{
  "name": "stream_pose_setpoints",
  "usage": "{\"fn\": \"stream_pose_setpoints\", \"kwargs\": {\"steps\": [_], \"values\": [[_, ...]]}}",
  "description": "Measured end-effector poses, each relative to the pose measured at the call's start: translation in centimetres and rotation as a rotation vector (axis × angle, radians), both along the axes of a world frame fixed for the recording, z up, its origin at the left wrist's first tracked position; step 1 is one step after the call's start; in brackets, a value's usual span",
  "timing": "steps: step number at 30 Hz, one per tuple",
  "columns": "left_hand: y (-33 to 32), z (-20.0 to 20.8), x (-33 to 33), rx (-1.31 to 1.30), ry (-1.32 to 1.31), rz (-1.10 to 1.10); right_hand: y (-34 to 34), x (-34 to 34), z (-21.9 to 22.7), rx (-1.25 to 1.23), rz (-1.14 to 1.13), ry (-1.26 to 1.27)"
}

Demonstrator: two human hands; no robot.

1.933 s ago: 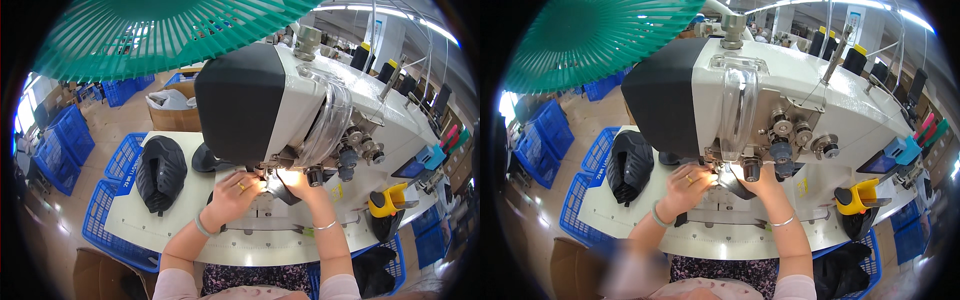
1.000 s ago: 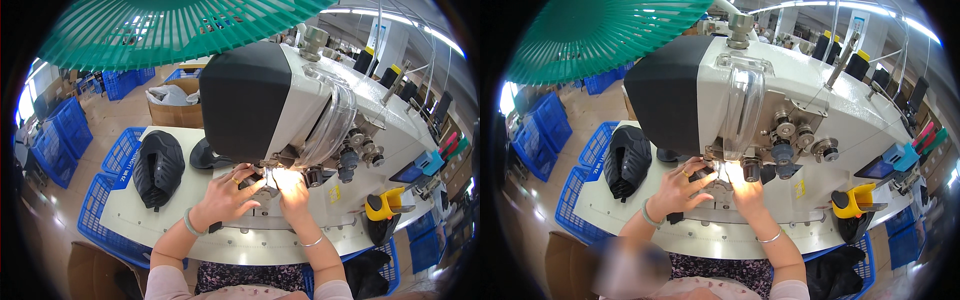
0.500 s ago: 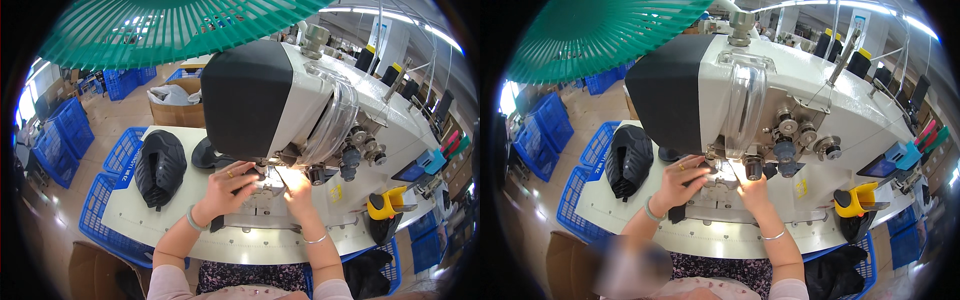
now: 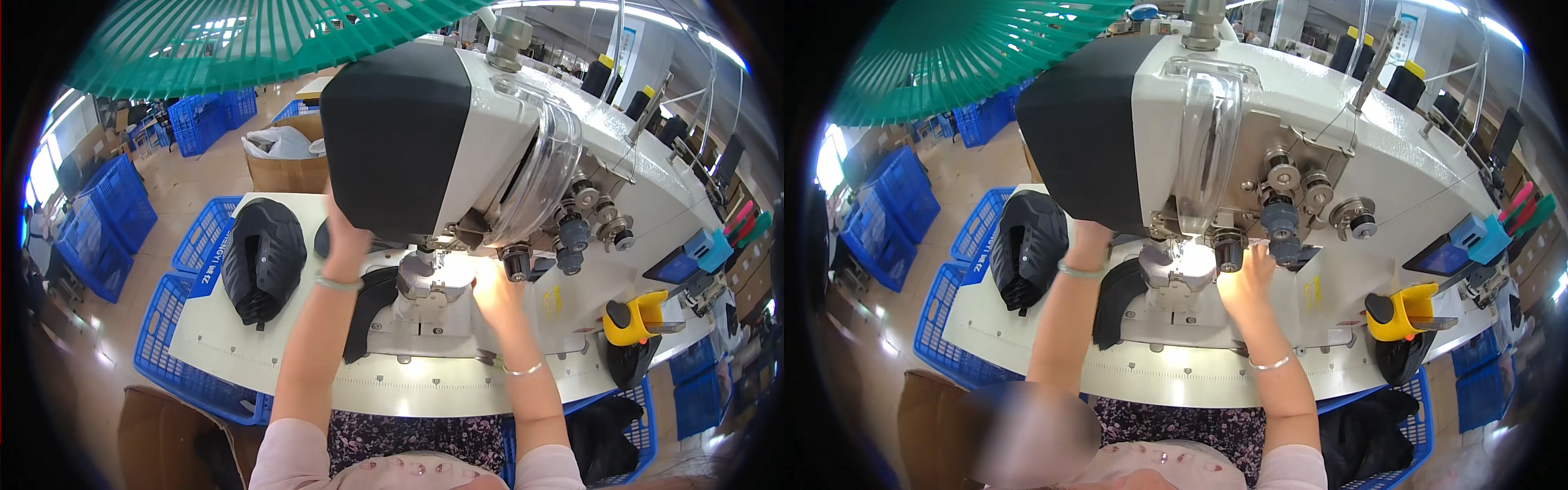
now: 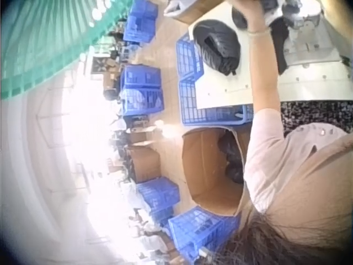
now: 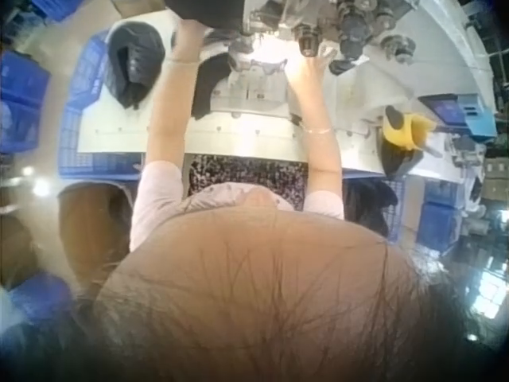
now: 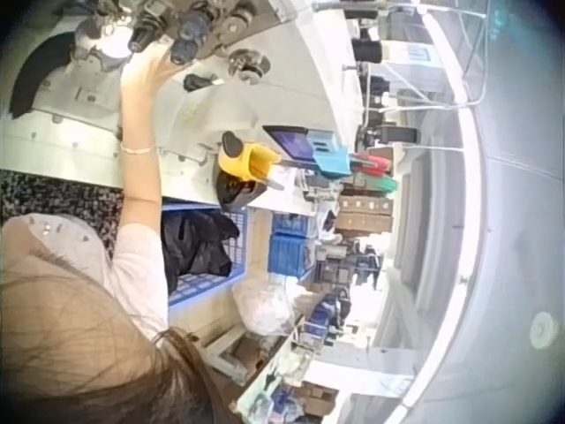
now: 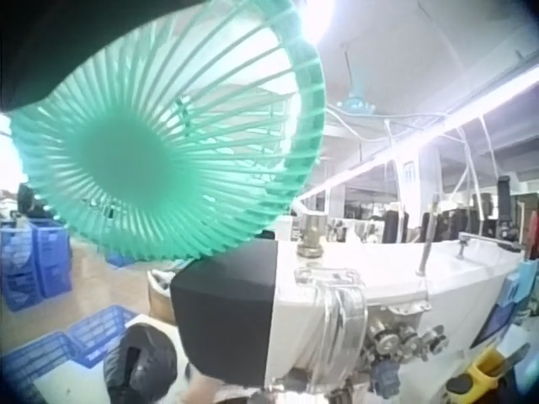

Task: The recorder is using an industrial sewing machine to stitch together black shoe upper components in a factory setting.

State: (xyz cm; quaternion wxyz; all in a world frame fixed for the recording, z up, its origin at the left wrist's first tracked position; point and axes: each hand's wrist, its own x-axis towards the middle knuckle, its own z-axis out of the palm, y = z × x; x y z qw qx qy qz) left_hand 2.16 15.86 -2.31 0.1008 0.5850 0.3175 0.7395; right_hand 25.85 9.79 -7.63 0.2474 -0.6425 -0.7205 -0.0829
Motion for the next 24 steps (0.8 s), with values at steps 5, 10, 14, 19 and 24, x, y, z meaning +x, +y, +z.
{"fn": "stream_pose_setpoints", "kwargs": {"steps": [5,10,14,19,24], "values": [[-7.9,6.7,-5.6,0.117,0.312,0.694,-7.1,-2.5,5.8,0.282,0.454,0.037],[-17.6,6.8,-2.5,-0.209,0.880,0.476,-8.3,-6.8,8.9,0.131,0.818,0.576],[-17.1,5.3,-2.0,-0.275,0.678,0.006,-7.1,-5.0,7.6,-0.540,1.034,0.987],[-15.6,2.4,-1.9,-0.750,0.372,-0.681,-7.5,-2.9,3.9,-0.739,1.000,1.128],[-14.8,0.0,-1.0,-0.789,0.146,-0.912,-8.4,-2.5,2.3,-0.656,0.995,1.236]]}}
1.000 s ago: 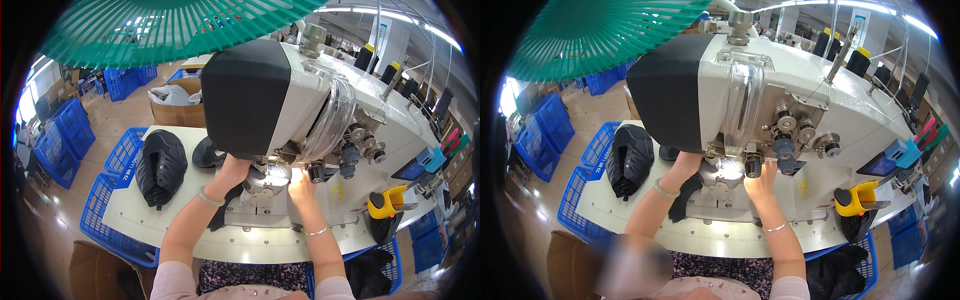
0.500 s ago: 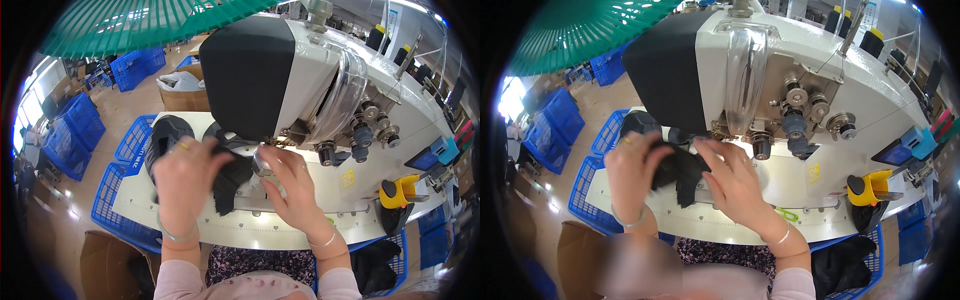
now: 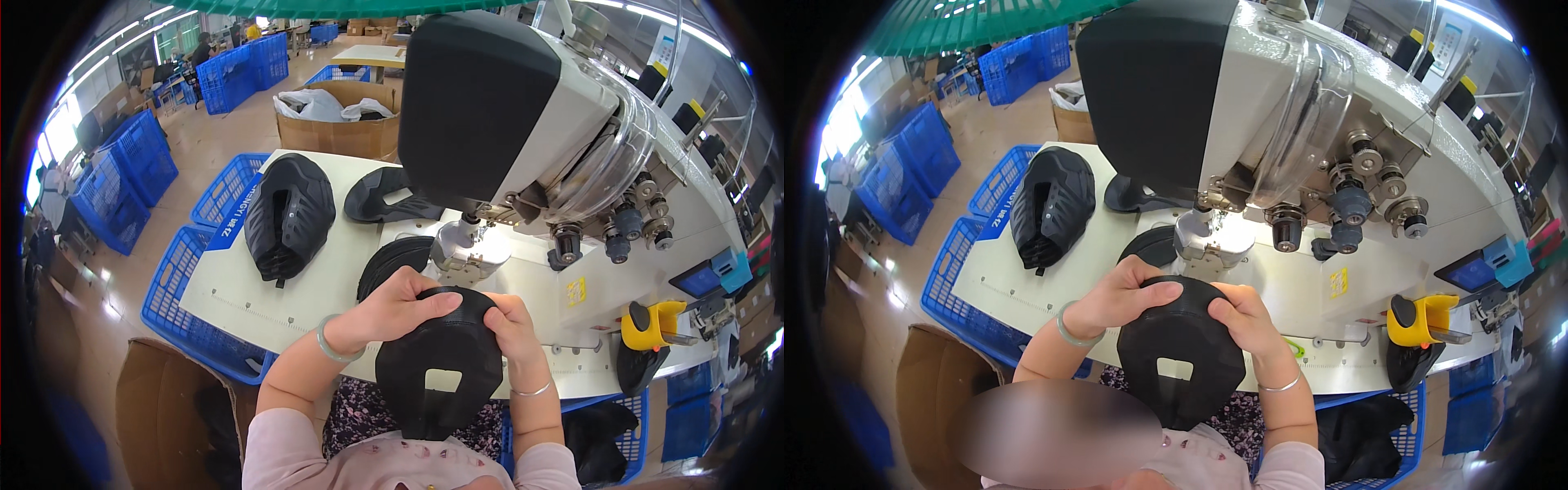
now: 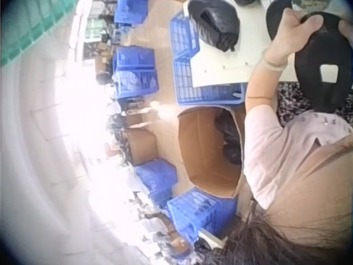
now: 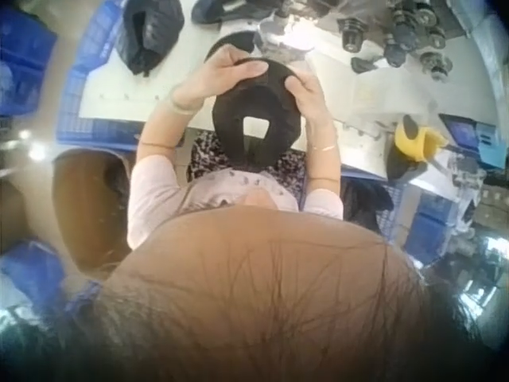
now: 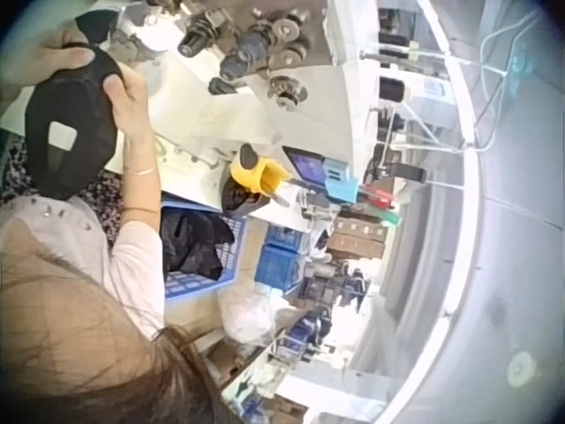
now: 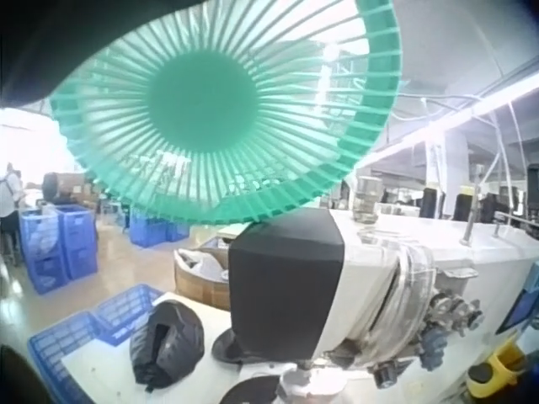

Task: The recorder is using an industrial sewing machine to stitch together black shoe upper components in a factory setting.

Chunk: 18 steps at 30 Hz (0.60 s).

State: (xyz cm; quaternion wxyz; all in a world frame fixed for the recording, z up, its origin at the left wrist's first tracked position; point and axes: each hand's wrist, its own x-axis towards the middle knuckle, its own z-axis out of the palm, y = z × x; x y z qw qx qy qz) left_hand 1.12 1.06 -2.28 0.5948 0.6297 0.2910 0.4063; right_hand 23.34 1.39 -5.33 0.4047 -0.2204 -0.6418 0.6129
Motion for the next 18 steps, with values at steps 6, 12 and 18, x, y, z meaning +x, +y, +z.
{"fn": "stream_pose_setpoints", "kwargs": {"steps": [6,12,18], "values": [[0.0,-1.5,0.7,-0.186,-0.164,-0.020,-0.7,-1.3,-1.1,-0.054,-0.220,0.049],[1.0,-2.1,0.4,-0.421,-0.402,-0.193,-0.8,-1.7,-0.8,-0.010,-0.331,-0.015],[0.9,-1.8,-0.1,-0.344,-0.166,-0.175,-0.9,-2.0,-1.2,-0.065,-0.351,-0.013]]}}
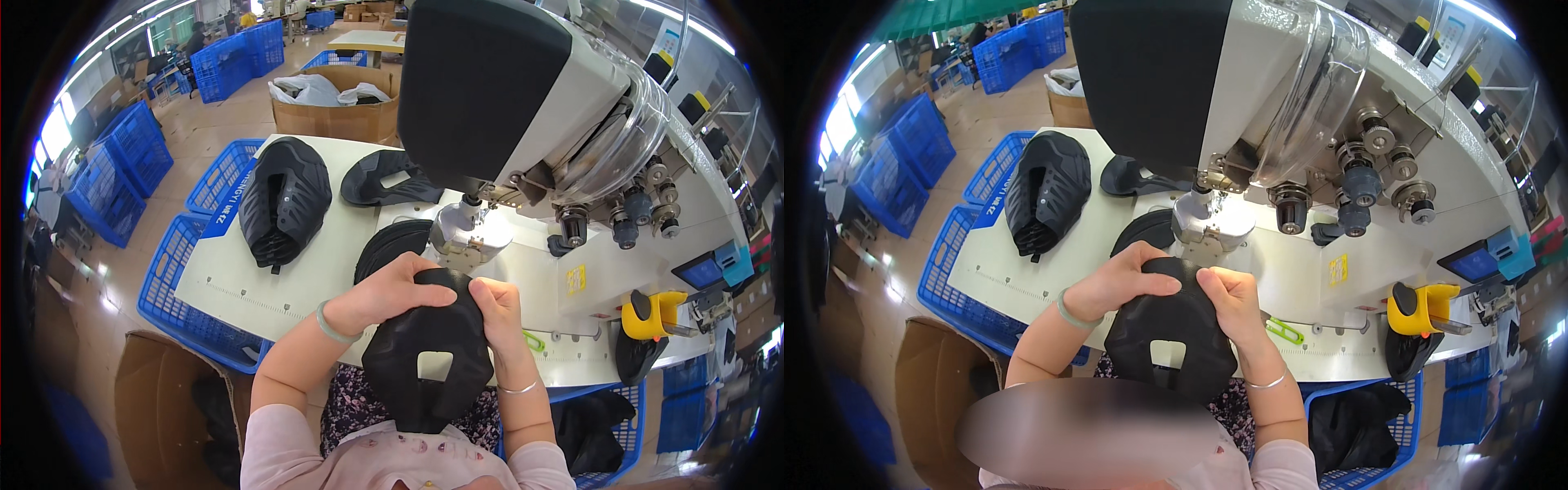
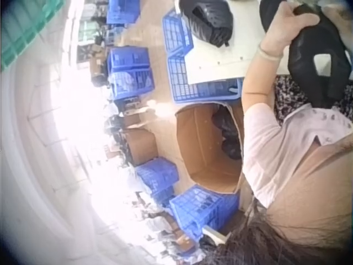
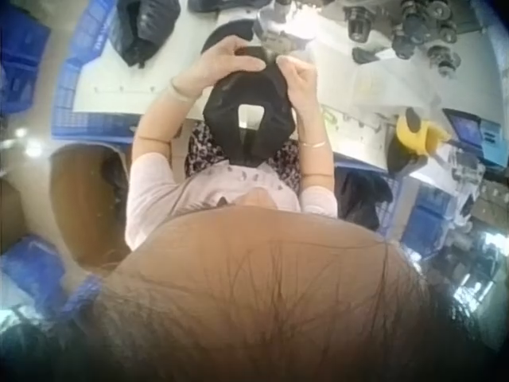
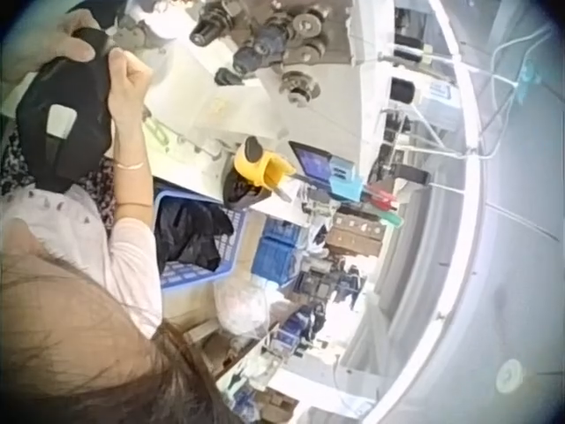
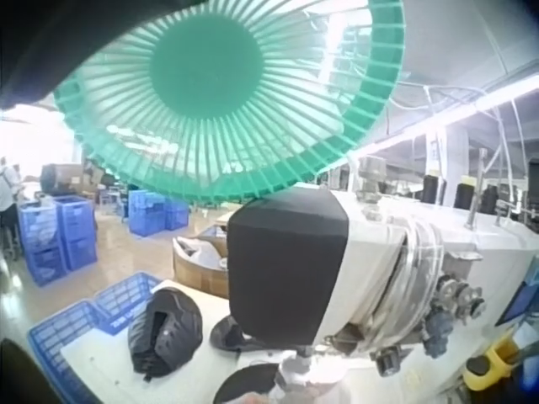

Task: The recorder is using an industrial sewing machine to stitch together black shoe upper components in a factory setting.

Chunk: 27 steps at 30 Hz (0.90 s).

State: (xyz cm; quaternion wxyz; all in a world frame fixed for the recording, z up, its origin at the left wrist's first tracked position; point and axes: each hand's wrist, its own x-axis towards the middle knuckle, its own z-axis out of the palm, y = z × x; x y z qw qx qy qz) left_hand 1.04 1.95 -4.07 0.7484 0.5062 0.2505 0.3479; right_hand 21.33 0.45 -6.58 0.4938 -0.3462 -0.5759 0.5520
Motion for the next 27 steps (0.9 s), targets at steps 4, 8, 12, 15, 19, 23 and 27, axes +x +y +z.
{"fn": "stream_pose_setpoints", "kwargs": {"steps": [4,8,12,15,19,23,27], "values": [[-0.1,-0.6,-0.2,0.022,0.104,0.071,0.1,0.1,-0.7,-0.082,0.050,0.083],[0.0,-1.4,-0.3,-0.348,-0.069,0.216,0.3,0.5,-1.1,-0.062,0.097,0.081],[0.6,-1.6,-0.8,-0.212,-0.112,-0.114,0.2,0.7,-1.4,-0.092,0.118,0.095],[0.7,-1.5,-0.7,-0.202,-0.090,-0.105,0.1,0.8,-1.4,-0.099,0.116,0.093],[0.5,-1.4,-0.4,-0.203,-0.067,-0.127,0.2,0.8,-1.5,-0.095,0.112,0.081],[0.4,-1.7,-0.1,-0.061,0.135,-0.031,0.3,0.8,-2.1,-0.092,0.096,0.036],[0.4,-2.8,0.2,-0.094,0.067,-0.043,0.7,1.0,-3.2,-0.079,0.099,0.049]]}}
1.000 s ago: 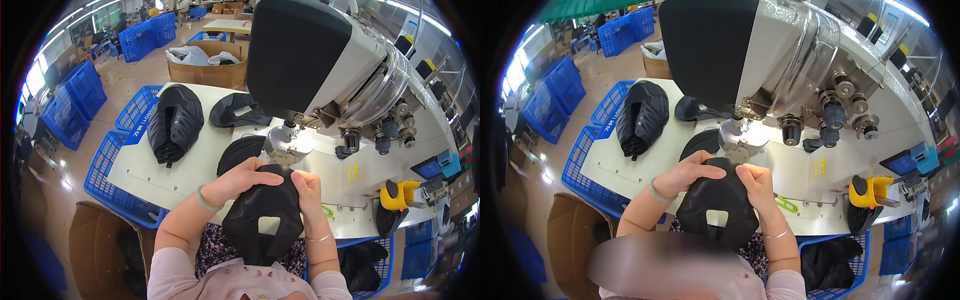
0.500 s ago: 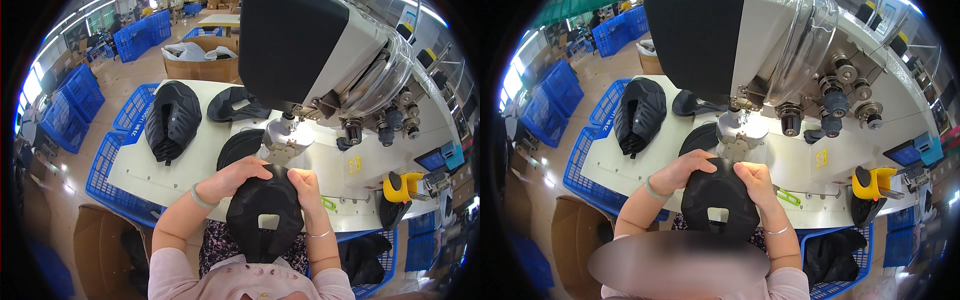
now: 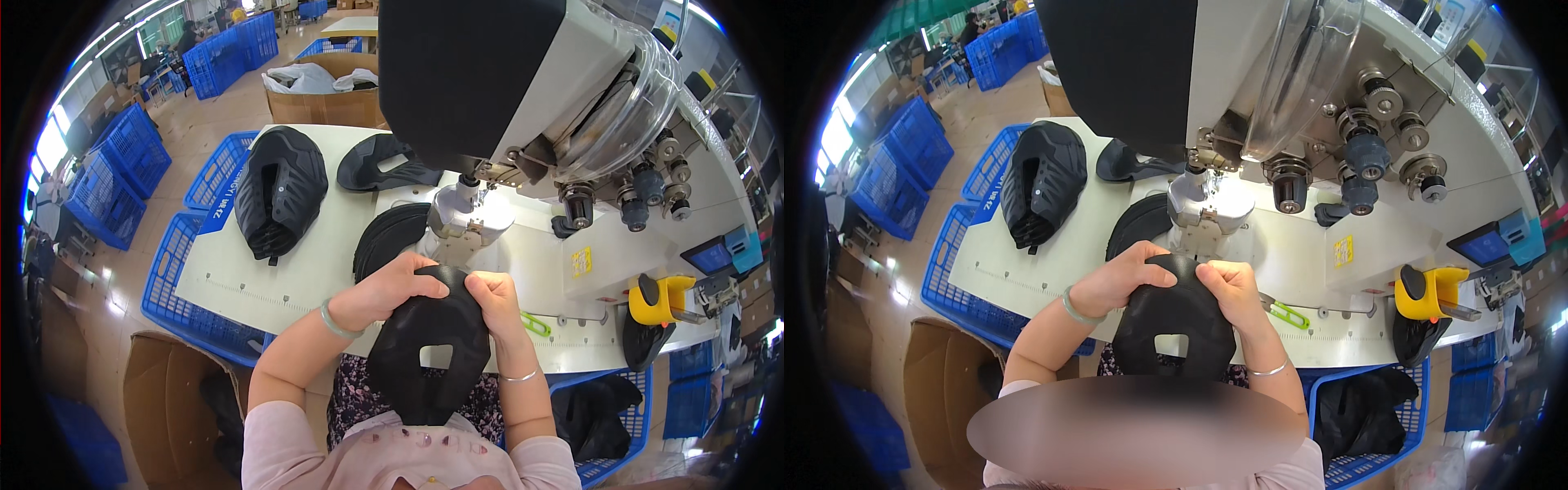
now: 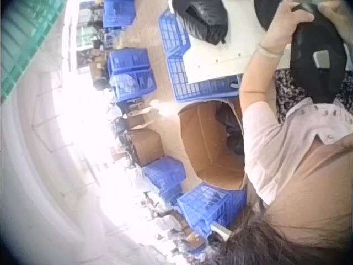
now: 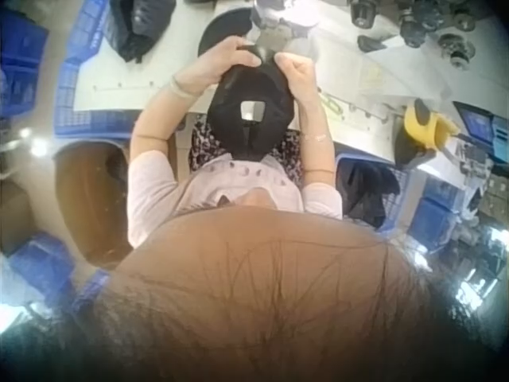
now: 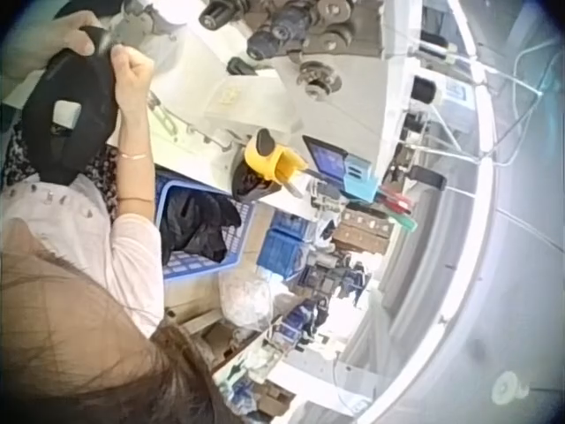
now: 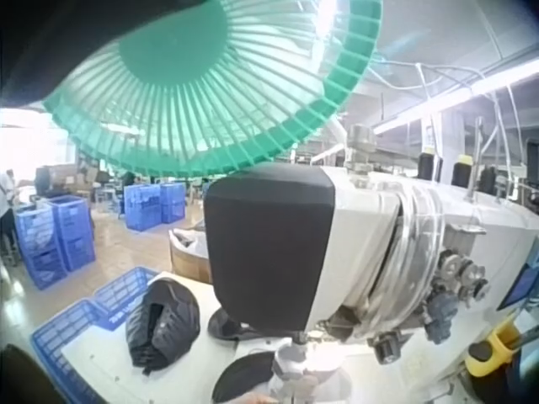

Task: The recorder is using an industrial sewing machine to stitch together black shoe upper components in a factory setting.

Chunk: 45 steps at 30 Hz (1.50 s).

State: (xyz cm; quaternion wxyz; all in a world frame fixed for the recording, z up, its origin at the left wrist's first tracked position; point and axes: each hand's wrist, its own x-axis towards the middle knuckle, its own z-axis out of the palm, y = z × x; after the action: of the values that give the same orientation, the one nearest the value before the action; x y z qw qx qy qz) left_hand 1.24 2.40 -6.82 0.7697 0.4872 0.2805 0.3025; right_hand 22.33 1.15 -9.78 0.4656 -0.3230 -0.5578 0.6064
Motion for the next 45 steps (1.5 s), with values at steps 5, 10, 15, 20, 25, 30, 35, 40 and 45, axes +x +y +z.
{"fn": "stream_pose_setpoints", "kwargs": {"steps": [5,10,15,20,25,30,35,40,45], "values": [[-0.4,-1.5,0.2,-0.232,-0.210,0.030,0.5,0.4,-1.4,0.026,0.057,0.013],[-0.4,-1.9,0.1,-0.257,-0.219,0.047,0.6,0.3,-1.8,0.025,0.060,0.034],[-0.2,-1.7,0.0,-0.250,-0.111,0.026,0.6,0.3,-1.5,-0.011,0.063,-0.009],[0.0,-2.1,0.1,-0.204,-0.037,0.063,0.6,-0.1,-1.6,-0.081,0.052,0.002],[0.3,-3.1,-0.4,-0.283,-0.157,0.060,0.8,0.0,-1.8,-0.129,0.036,0.033],[0.9,-4.1,-1.4,-0.409,-0.288,0.071,0.8,0.0,-1.8,-0.165,0.041,0.038],[0.8,-4.1,-1.3,-0.368,-0.226,0.062,0.9,-0.2,-1.8,-0.167,0.008,0.002],[0.8,-3.4,-1.5,-0.209,-0.124,0.035,0.8,-0.2,-2.0,-0.242,-0.019,0.011],[1.1,-3.5,-0.8,-0.271,-0.054,0.035,1.0,-0.2,-2.5,-0.220,-0.026,-0.020]]}}
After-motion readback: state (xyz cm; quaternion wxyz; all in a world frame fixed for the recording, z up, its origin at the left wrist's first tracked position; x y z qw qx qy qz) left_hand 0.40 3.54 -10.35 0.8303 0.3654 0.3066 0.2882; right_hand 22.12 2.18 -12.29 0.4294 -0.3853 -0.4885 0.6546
